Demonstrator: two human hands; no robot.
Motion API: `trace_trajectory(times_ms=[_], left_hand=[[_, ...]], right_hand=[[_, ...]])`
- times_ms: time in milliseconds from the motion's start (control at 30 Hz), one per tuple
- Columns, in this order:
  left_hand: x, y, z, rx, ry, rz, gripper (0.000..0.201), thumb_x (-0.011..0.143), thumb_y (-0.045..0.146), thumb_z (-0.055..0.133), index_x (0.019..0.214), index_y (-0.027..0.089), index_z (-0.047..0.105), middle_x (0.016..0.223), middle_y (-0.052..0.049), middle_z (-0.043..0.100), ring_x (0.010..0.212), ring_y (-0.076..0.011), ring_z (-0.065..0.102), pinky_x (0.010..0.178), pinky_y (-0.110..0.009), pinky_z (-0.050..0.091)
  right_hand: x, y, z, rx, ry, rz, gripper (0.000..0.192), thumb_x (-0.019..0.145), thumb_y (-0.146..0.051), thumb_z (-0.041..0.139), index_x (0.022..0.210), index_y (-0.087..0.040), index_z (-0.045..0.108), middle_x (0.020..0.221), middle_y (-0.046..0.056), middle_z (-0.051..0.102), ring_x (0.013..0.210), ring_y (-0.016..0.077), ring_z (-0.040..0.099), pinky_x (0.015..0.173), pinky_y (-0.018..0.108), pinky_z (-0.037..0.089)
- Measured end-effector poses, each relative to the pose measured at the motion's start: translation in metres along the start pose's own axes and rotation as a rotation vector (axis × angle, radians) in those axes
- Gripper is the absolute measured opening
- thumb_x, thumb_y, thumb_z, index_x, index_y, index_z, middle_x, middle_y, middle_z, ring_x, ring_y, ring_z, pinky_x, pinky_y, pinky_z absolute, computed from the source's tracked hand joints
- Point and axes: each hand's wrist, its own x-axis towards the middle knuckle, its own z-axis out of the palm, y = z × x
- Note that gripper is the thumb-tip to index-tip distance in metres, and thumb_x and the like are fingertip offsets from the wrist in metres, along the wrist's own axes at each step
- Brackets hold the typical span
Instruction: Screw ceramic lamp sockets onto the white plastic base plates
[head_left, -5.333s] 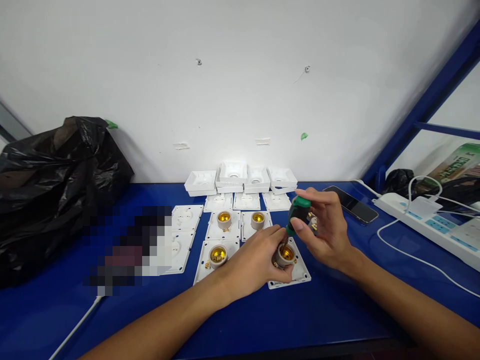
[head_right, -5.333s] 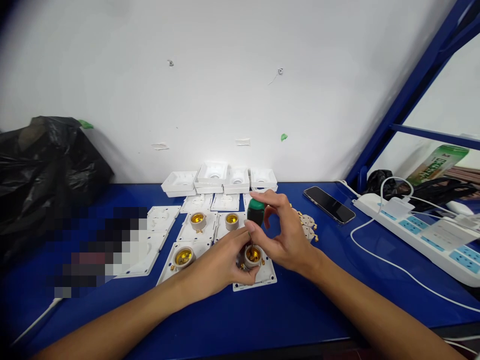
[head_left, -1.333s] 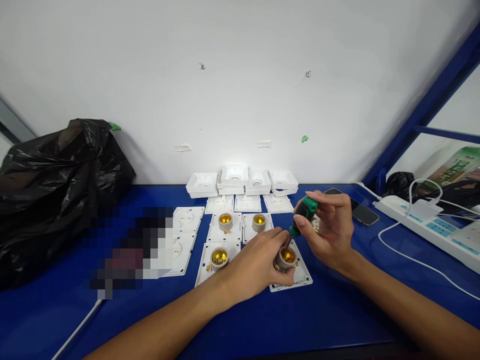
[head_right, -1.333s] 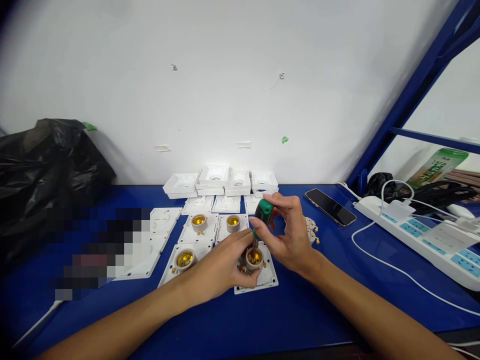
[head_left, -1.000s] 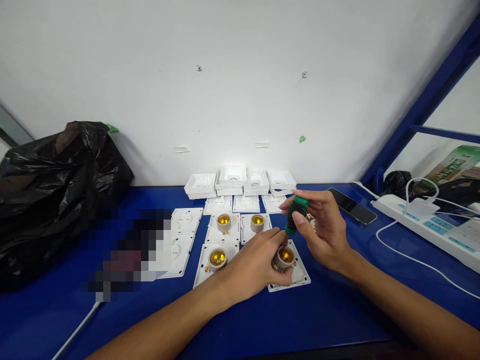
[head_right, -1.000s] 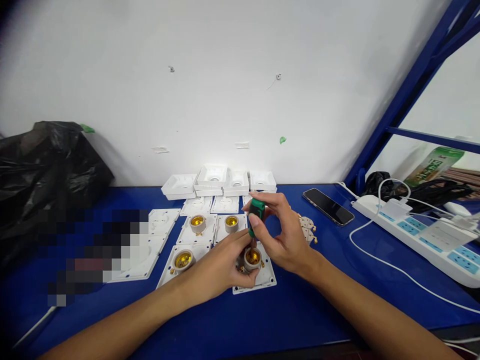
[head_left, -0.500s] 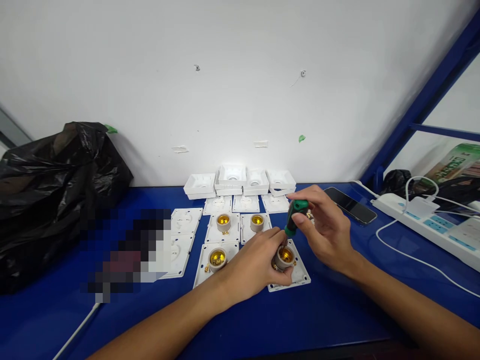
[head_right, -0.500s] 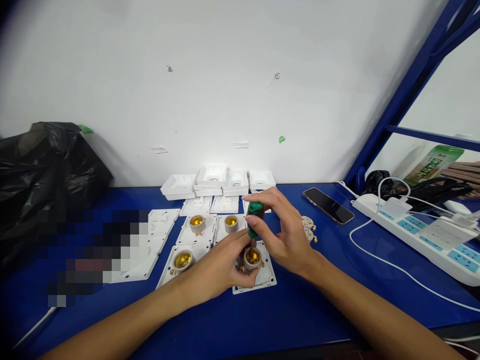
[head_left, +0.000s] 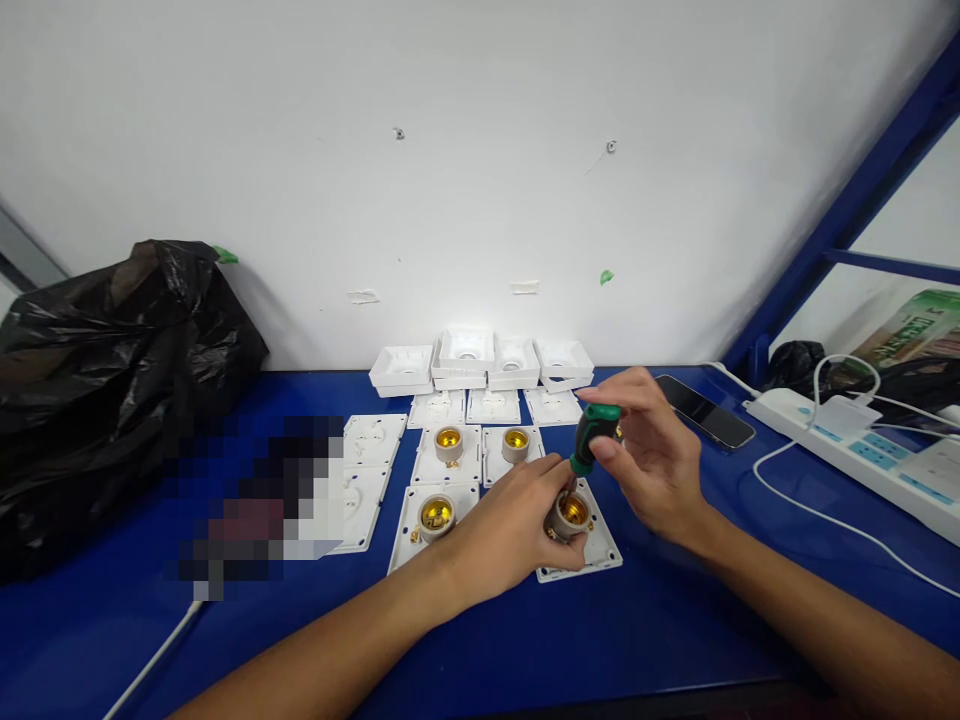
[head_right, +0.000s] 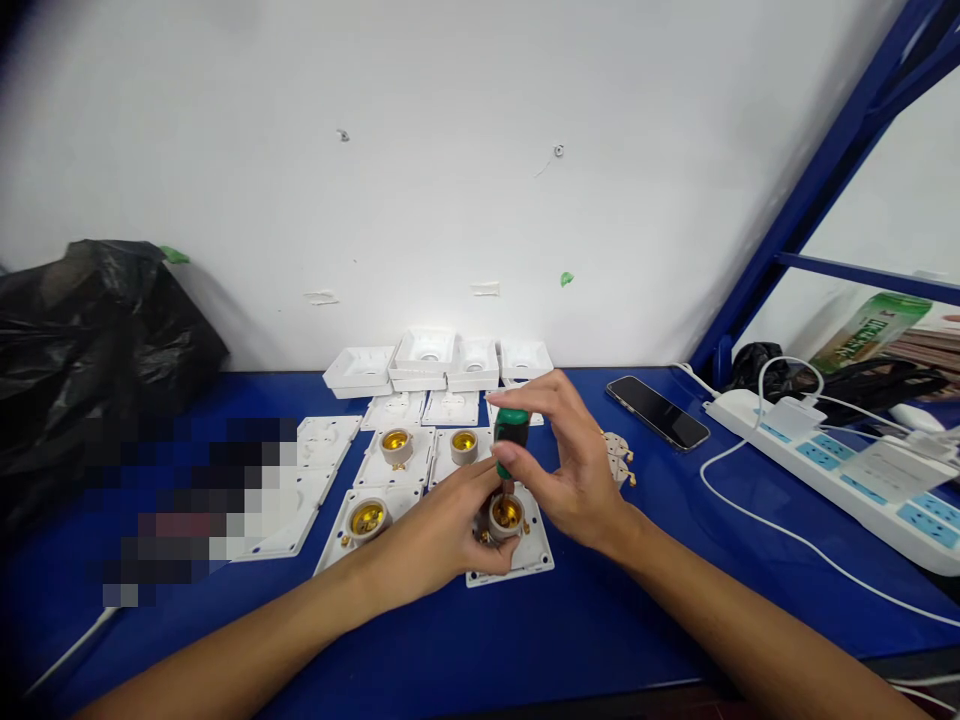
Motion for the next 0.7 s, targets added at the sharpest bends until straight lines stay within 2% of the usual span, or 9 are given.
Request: trace_trajectory(times_ms=[33, 167, 200, 300, 433, 467, 567, 633, 700], left_hand=[[-0.0001, 0.0002, -0.0002, 0.0, 0.0, -0.001, 0.022, 0.076, 0.023, 0.069, 0.09, 0.021, 0.051, 0.089, 0.0, 0.055, 0.072, -0.0148, 0.049, 0.061, -0.029, 0.038], [-0.0002, 0.0013, -0.0014, 0.005, 0.0, 0.01, 0.025, 0.075, 0.024, 0.071, 0.087, 0.022, 0.049, 0.088, 0.0, 0.053, 0.075, -0.0155, 0.049, 0.062, -0.029, 0.039], [-0.0002, 0.0015, -0.0015, 0.009, -0.002, 0.01, 0.024, 0.076, 0.024, 0.07, 0.087, 0.022, 0.049, 0.089, 0.001, 0.053, 0.075, -0.0155, 0.049, 0.062, -0.029, 0.039], [0.0, 0.0016, -0.0015, 0.017, -0.007, 0.006, 0.023, 0.077, 0.024, 0.069, 0.089, 0.022, 0.049, 0.089, 0.001, 0.054, 0.073, -0.0152, 0.048, 0.062, -0.03, 0.038], [0.0, 0.0013, -0.0013, 0.035, -0.01, 0.015, 0.025, 0.077, 0.025, 0.07, 0.086, 0.022, 0.047, 0.089, 0.0, 0.053, 0.076, -0.0161, 0.048, 0.063, -0.03, 0.038], [0.0, 0.0013, -0.0014, 0.037, -0.013, 0.015, 0.024, 0.077, 0.025, 0.07, 0.086, 0.022, 0.047, 0.089, 0.0, 0.053, 0.077, -0.0162, 0.048, 0.064, -0.03, 0.038], [0.0001, 0.0013, -0.0016, 0.036, -0.011, 0.007, 0.024, 0.077, 0.024, 0.069, 0.086, 0.022, 0.047, 0.088, 0.001, 0.053, 0.076, -0.0158, 0.048, 0.063, -0.03, 0.038], [0.0003, 0.0012, -0.0016, 0.041, -0.009, 0.009, 0.025, 0.076, 0.024, 0.07, 0.084, 0.022, 0.046, 0.088, 0.001, 0.053, 0.076, -0.016, 0.048, 0.063, -0.03, 0.038], [0.0004, 0.0011, -0.0015, 0.041, -0.007, 0.015, 0.025, 0.076, 0.025, 0.07, 0.085, 0.022, 0.047, 0.089, 0.0, 0.053, 0.076, -0.0163, 0.048, 0.063, -0.03, 0.038]], right_hand=[[0.0001, 0.0001, 0.0, -0.024, 0.019, 0.001, 0.033, 0.093, -0.021, 0.066, 0.124, -0.033, 0.068, 0.102, 0.003, 0.064, 0.095, 0.02, 0.057, 0.08, 0.039, 0.05], [-0.0004, -0.0001, 0.0007, 0.012, -0.042, 0.097, 0.038, 0.103, -0.021, 0.045, 0.135, -0.031, 0.062, 0.104, 0.005, 0.064, 0.09, 0.0194, 0.058, 0.079, 0.041, 0.049], [-0.0007, 0.0002, 0.0011, 0.021, -0.023, 0.056, 0.037, 0.102, -0.023, 0.045, 0.135, -0.031, 0.062, 0.104, 0.005, 0.065, 0.093, 0.0205, 0.059, 0.079, 0.041, 0.049], [-0.0016, 0.0011, 0.0024, -0.063, 0.085, -0.046, 0.035, 0.092, -0.02, 0.066, 0.124, -0.033, 0.068, 0.098, 0.003, 0.063, 0.091, 0.0207, 0.056, 0.077, 0.04, 0.047], [-0.0023, 0.002, 0.0035, 0.016, 0.004, 0.062, 0.039, 0.101, -0.02, 0.046, 0.135, -0.031, 0.062, 0.105, 0.006, 0.065, 0.095, 0.0216, 0.06, 0.077, 0.042, 0.049], [-0.0025, 0.0024, 0.0037, 0.013, 0.011, 0.04, 0.039, 0.101, -0.021, 0.047, 0.135, -0.031, 0.062, 0.107, 0.006, 0.065, 0.096, 0.022, 0.06, 0.079, 0.043, 0.049], [-0.0029, 0.0032, 0.0042, -0.107, 0.125, -0.066, 0.037, 0.09, -0.021, 0.069, 0.125, -0.033, 0.069, 0.099, 0.004, 0.061, 0.095, 0.022, 0.056, 0.08, 0.041, 0.047], [-0.0032, 0.0028, 0.0044, -0.098, 0.107, -0.023, 0.037, 0.093, -0.018, 0.063, 0.126, -0.033, 0.069, 0.1, 0.004, 0.062, 0.095, 0.0217, 0.057, 0.081, 0.042, 0.048], [-0.0036, 0.0021, 0.0044, -0.005, 0.036, 0.04, 0.041, 0.1, -0.018, 0.05, 0.136, -0.031, 0.062, 0.107, 0.006, 0.064, 0.097, 0.0221, 0.059, 0.083, 0.044, 0.05]])
